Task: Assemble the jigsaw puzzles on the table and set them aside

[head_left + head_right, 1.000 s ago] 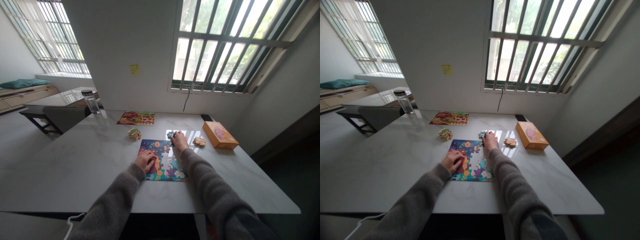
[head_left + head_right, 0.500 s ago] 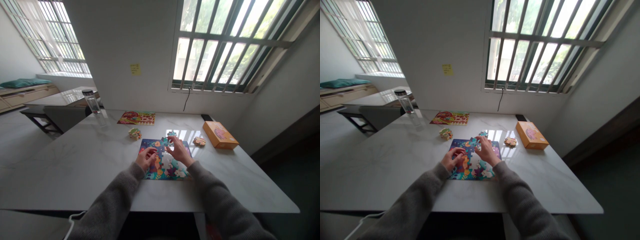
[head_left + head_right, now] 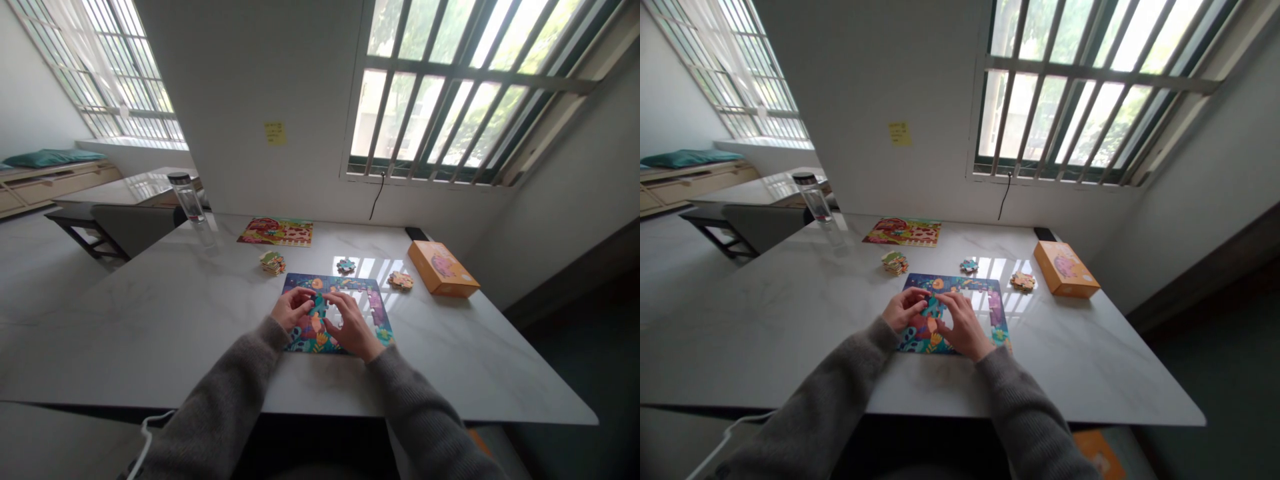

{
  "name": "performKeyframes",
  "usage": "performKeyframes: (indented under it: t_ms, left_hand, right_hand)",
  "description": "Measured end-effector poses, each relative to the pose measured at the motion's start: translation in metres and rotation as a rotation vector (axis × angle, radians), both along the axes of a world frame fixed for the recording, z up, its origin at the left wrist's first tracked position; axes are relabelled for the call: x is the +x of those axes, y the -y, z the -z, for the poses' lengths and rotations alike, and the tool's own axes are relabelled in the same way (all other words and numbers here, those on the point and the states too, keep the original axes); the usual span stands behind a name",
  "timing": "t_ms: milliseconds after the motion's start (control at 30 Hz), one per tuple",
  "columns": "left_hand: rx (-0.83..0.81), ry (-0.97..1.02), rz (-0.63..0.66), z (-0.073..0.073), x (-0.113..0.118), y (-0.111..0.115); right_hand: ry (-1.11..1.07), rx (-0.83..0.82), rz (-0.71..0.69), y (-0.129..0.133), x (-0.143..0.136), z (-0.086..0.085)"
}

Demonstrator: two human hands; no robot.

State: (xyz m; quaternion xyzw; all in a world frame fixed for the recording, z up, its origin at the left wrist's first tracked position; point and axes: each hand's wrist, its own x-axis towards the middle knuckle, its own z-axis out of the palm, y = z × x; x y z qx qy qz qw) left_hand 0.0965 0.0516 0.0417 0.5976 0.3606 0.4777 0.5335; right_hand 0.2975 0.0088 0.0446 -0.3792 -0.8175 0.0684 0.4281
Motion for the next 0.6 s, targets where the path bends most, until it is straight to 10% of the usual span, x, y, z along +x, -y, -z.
performKeyframes:
  t_ms: [600]
  left_hand:
    - [-0.125,0.132,0.066,0.0078,0.0082,0.0013]
  right_hand:
    - [-0.491,-0.424,0.016,0.0012,-0.0016,0.0019]
